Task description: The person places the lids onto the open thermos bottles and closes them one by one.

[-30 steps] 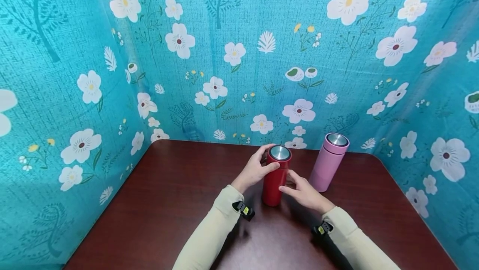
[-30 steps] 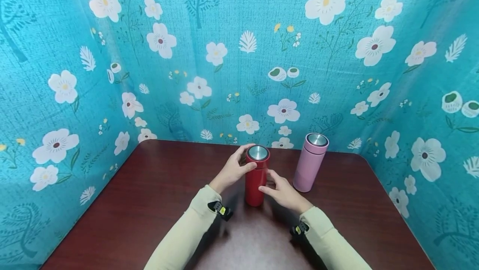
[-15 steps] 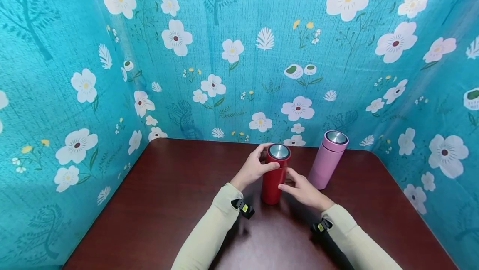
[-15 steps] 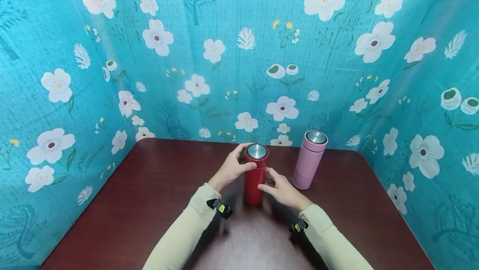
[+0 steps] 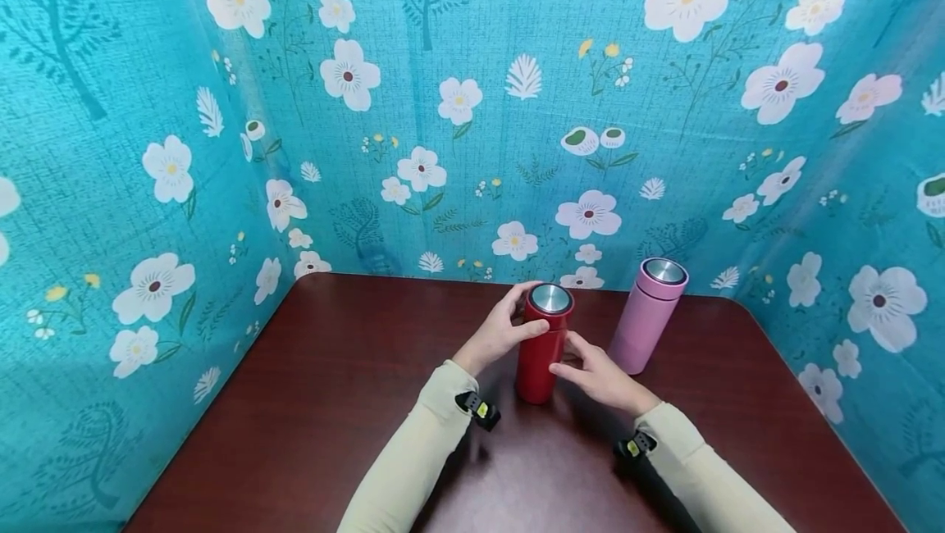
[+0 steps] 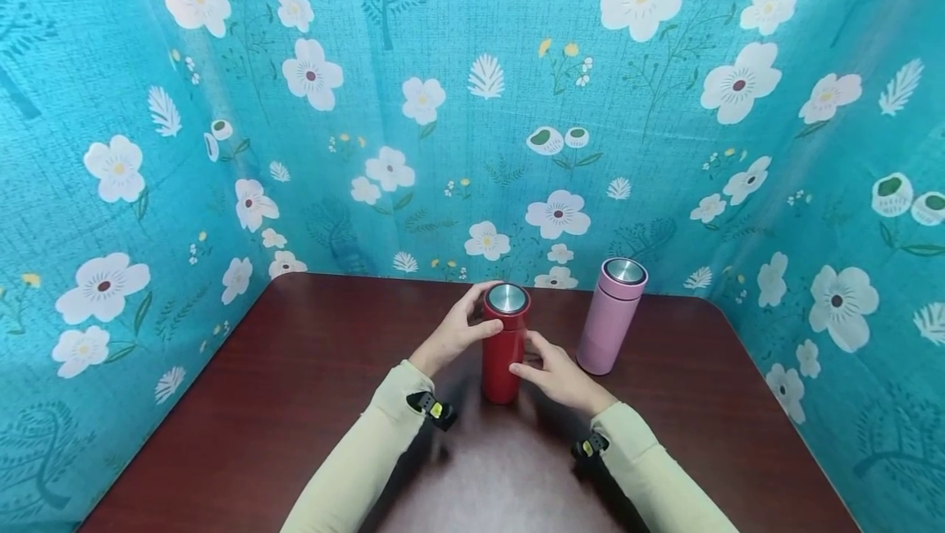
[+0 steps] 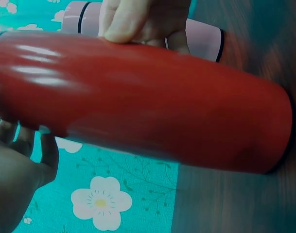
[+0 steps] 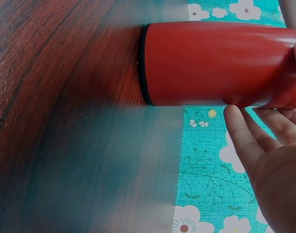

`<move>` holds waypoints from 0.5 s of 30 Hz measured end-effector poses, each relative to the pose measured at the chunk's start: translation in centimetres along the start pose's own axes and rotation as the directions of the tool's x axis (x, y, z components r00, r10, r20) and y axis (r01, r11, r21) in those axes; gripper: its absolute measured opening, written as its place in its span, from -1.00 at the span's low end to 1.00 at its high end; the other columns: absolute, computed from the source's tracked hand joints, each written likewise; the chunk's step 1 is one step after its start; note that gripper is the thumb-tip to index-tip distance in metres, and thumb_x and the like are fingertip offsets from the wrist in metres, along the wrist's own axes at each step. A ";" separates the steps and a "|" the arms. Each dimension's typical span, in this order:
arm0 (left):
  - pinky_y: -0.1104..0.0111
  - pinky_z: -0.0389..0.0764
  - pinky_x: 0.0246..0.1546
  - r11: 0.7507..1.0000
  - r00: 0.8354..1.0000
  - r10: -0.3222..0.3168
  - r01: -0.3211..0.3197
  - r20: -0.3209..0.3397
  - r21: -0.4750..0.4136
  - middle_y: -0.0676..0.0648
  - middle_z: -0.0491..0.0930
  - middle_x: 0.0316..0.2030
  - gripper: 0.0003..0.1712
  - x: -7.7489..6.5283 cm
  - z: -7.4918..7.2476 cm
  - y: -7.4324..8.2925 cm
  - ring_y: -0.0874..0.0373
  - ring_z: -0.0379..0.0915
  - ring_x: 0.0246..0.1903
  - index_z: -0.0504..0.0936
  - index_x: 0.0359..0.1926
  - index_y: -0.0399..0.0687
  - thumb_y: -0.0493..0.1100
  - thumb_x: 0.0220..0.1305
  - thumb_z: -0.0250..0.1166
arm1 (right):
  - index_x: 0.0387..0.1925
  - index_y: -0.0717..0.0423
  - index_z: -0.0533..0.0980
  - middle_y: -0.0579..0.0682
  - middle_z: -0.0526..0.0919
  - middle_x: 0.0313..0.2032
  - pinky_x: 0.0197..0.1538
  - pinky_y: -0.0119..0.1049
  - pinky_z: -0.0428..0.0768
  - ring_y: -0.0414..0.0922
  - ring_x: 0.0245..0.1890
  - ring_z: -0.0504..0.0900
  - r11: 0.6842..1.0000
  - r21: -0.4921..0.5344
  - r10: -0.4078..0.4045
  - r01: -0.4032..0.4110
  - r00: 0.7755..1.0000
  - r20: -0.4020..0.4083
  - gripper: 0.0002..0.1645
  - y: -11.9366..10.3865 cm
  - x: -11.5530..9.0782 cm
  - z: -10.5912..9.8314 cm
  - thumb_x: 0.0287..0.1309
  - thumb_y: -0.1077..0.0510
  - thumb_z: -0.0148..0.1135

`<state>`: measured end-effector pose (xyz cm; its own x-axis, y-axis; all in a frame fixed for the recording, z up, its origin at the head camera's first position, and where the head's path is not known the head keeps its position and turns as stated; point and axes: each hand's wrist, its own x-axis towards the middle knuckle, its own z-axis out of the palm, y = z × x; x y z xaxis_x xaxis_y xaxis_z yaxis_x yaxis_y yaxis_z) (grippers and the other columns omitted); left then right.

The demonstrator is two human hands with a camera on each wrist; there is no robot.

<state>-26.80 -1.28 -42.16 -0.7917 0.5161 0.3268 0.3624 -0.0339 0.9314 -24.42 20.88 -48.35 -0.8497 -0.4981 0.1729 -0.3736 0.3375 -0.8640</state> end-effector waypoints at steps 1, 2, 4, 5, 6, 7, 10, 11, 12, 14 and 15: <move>0.27 0.52 -0.03 1.000 1.000 0.000 0.000 -0.016 0.006 -0.03 0.40 0.14 -0.27 0.0 0.1 0.0 0.11 0.34 0.10 0.21 0.35 0.06 -0.13 0.19 0.29 | 0.29 -0.16 0.22 -0.04 0.50 0.13 0.04 -0.24 0.53 -0.07 0.07 0.53 1.000 0.000 0.000 0.000 1.000 -0.002 -0.32 0.0 0.0 0.0 0.18 -0.03 0.26; 0.28 0.54 -0.06 1.000 0.999 0.001 -0.001 -0.034 0.017 0.00 0.41 0.12 -0.28 0.0 0.2 0.1 0.12 0.36 0.07 0.23 0.33 0.07 -0.10 0.18 0.31 | 0.29 -0.16 0.22 -0.04 0.50 0.13 0.04 -0.24 0.53 -0.08 0.07 0.53 1.000 0.002 -0.003 0.003 1.000 -0.002 -0.32 0.0 0.0 0.0 0.18 -0.02 0.26; 0.29 0.55 -0.10 0.999 0.998 0.001 0.002 -0.068 0.042 0.05 0.42 0.08 -0.28 0.1 0.3 0.1 0.15 0.38 0.04 0.28 0.30 0.10 -0.06 0.14 0.35 | 0.29 -0.18 0.22 -0.05 0.50 0.13 0.04 -0.25 0.52 -0.09 0.07 0.53 1.000 0.000 -0.002 0.002 1.000 0.000 -0.32 0.0 0.1 -0.1 0.18 -0.03 0.26; 0.29 0.56 -0.11 0.999 0.997 -0.001 0.006 -0.081 0.054 0.06 0.42 0.06 -0.29 0.2 0.4 0.1 0.16 0.38 0.03 0.29 0.29 0.11 -0.05 0.13 0.37 | 0.29 -0.16 0.22 -0.04 0.49 0.13 0.05 -0.24 0.52 -0.08 0.07 0.53 1.000 -0.002 -0.006 0.006 1.000 0.003 -0.32 0.0 0.1 -0.1 0.18 -0.02 0.26; 0.29 0.56 -0.12 0.998 0.996 -0.004 0.009 -0.090 0.060 0.07 0.42 0.05 -0.29 0.2 0.4 0.1 0.16 0.38 0.03 0.30 0.29 0.12 -0.05 0.12 0.37 | 0.29 -0.15 0.22 -0.03 0.49 0.14 0.05 -0.24 0.52 -0.07 0.08 0.53 1.000 -0.003 -0.007 0.007 1.000 0.006 -0.32 0.0 0.1 -0.1 0.19 -0.02 0.25; 0.30 0.56 -0.13 0.998 0.995 -0.007 0.013 -0.096 0.063 0.07 0.42 0.05 -0.29 0.2 0.5 0.0 0.16 0.38 0.02 0.30 0.29 0.14 -0.05 0.12 0.37 | 0.30 -0.14 0.21 -0.02 0.49 0.15 0.05 -0.23 0.52 -0.06 0.08 0.53 1.000 -0.004 -0.009 0.009 1.000 0.009 -0.32 0.0 0.1 -0.1 0.19 -0.01 0.25; 0.30 0.56 -0.11 0.999 0.996 -0.014 0.018 -0.091 0.045 0.07 0.44 0.04 -0.27 0.3 0.4 -0.1 0.15 0.39 0.02 0.28 0.31 0.16 -0.06 0.14 0.37 | 0.31 -0.11 0.20 0.02 0.47 0.16 0.05 -0.21 0.52 -0.02 0.09 0.52 1.000 -0.004 -0.013 0.013 1.000 0.018 -0.31 0.0 0.1 -0.1 0.20 0.01 0.24; 0.29 0.56 -0.10 0.999 0.996 -0.013 0.016 -0.086 0.041 0.06 0.44 0.04 -0.27 0.3 0.3 -0.2 0.15 0.40 0.02 0.27 0.32 0.16 -0.06 0.15 0.37 | 0.31 -0.09 0.20 0.03 0.47 0.16 0.05 -0.20 0.53 -0.01 0.09 0.52 1.000 -0.004 -0.011 0.011 1.000 0.017 -0.31 0.0 0.1 -0.1 0.20 0.01 0.24; 0.30 0.55 -0.09 0.999 0.997 -0.013 0.016 -0.081 0.038 0.06 0.45 0.04 -0.27 0.3 0.3 -0.3 0.15 0.40 0.01 0.26 0.32 0.16 -0.06 0.15 0.36 | 0.31 -0.11 0.20 0.02 0.47 0.16 0.04 -0.20 0.53 -0.01 0.09 0.52 1.000 -0.003 -0.005 0.005 1.000 0.016 -0.30 0.0 0.0 -0.1 0.20 0.00 0.25; 0.29 0.55 -0.08 0.999 0.997 -0.009 0.011 -0.071 0.033 0.05 0.45 0.05 -0.28 0.3 0.2 -0.4 0.15 0.41 0.01 0.26 0.32 0.16 -0.04 0.17 0.35 | 0.32 -0.11 0.20 0.01 0.48 0.15 0.04 -0.20 0.53 -0.02 0.09 0.52 1.000 -0.001 0.006 -0.006 1.000 0.013 -0.29 0.0 0.0 -0.1 0.19 -0.02 0.25; 0.30 0.54 -0.08 0.999 0.998 -0.010 0.012 -0.068 0.037 0.05 0.46 0.05 -0.28 0.3 0.1 -0.5 0.15 0.41 0.00 0.27 0.33 0.17 -0.03 0.17 0.34 | 0.31 -0.14 0.20 -0.02 0.48 0.15 0.04 -0.21 0.53 -0.04 0.09 0.52 1.000 0.001 0.021 -0.021 1.000 0.010 -0.28 0.0 0.0 -0.1 0.17 -0.04 0.26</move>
<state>-27.13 -1.02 -42.58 -0.8270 0.4566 0.3279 0.3704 0.0038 0.9289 -24.41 20.96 -48.33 -0.8538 -0.4986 0.1496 -0.3549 0.3474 -0.8680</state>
